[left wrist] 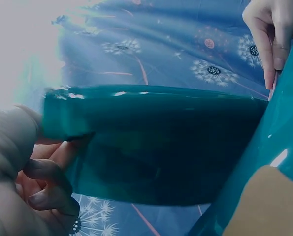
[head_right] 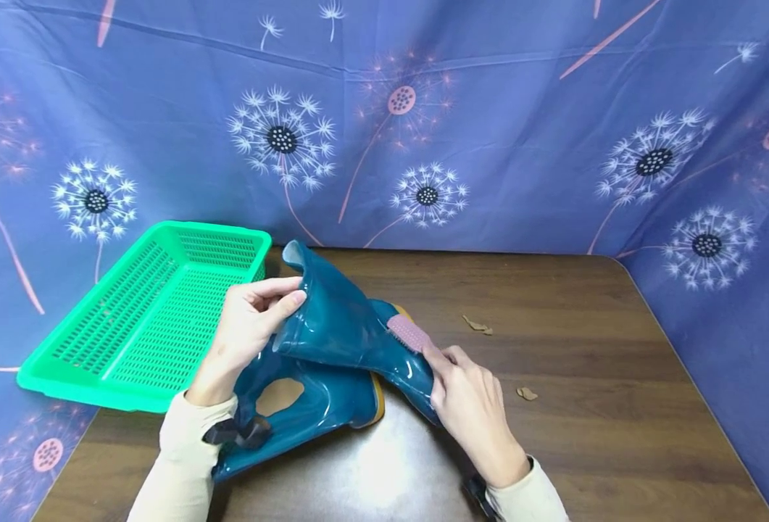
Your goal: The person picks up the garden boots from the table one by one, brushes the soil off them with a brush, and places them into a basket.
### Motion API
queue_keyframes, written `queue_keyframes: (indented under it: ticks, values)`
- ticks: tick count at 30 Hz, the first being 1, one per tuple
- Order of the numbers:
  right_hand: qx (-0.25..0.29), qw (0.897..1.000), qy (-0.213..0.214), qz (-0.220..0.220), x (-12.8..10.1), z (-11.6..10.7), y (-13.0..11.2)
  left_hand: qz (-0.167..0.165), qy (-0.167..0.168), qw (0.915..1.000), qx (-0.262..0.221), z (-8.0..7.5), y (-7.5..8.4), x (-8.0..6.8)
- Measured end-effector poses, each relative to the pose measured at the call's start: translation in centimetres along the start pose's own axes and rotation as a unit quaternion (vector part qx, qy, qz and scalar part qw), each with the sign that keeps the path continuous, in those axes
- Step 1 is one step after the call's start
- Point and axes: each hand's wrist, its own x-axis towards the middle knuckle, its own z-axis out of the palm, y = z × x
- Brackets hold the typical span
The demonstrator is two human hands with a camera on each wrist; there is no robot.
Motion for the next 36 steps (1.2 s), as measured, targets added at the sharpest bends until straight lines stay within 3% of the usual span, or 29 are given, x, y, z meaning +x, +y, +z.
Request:
queue_keyframes:
  ticks: [4, 8, 13, 20, 28, 32, 36]
  values:
    - [-0.028, 0.999, 0.028, 0.03, -0.1, 0.3, 0.1, 0.0, -0.009, 0.9998, -0.017, 0.0, -0.2, 0.0]
    - [-0.022, 0.997, 0.052, 0.047, -0.2, 0.3, 0.2, -0.004, -0.008, 0.9999, -0.01, -0.1, -0.3, 0.0]
    - [-0.001, 0.996, 0.032, 0.08, -0.1, 0.1, -0.2, -0.001, -0.009, 0.9999, 0.005, -0.5, -0.1, 0.0]
    - [-0.001, 0.999, 0.009, 0.036, -0.1, 0.4, -1.0, -0.003, -0.014, 0.9999, 0.007, -0.6, 0.0, 0.0]
    - [0.002, 0.998, -0.004, -0.056, -0.6, 1.5, -1.7, 0.002, -0.02, 0.9997, 0.012, -0.6, 0.0, -0.1]
    - [-0.029, 0.998, 0.017, -0.045, -0.5, 1.7, -1.5, 0.001, -0.019, 0.9998, 0.011, -0.7, 0.0, -0.1]
    - [-0.048, 0.998, 0.049, 0.004, -0.4, 1.4, -1.0, -0.002, -0.014, 0.9999, 0.004, -0.8, -0.2, 0.0]
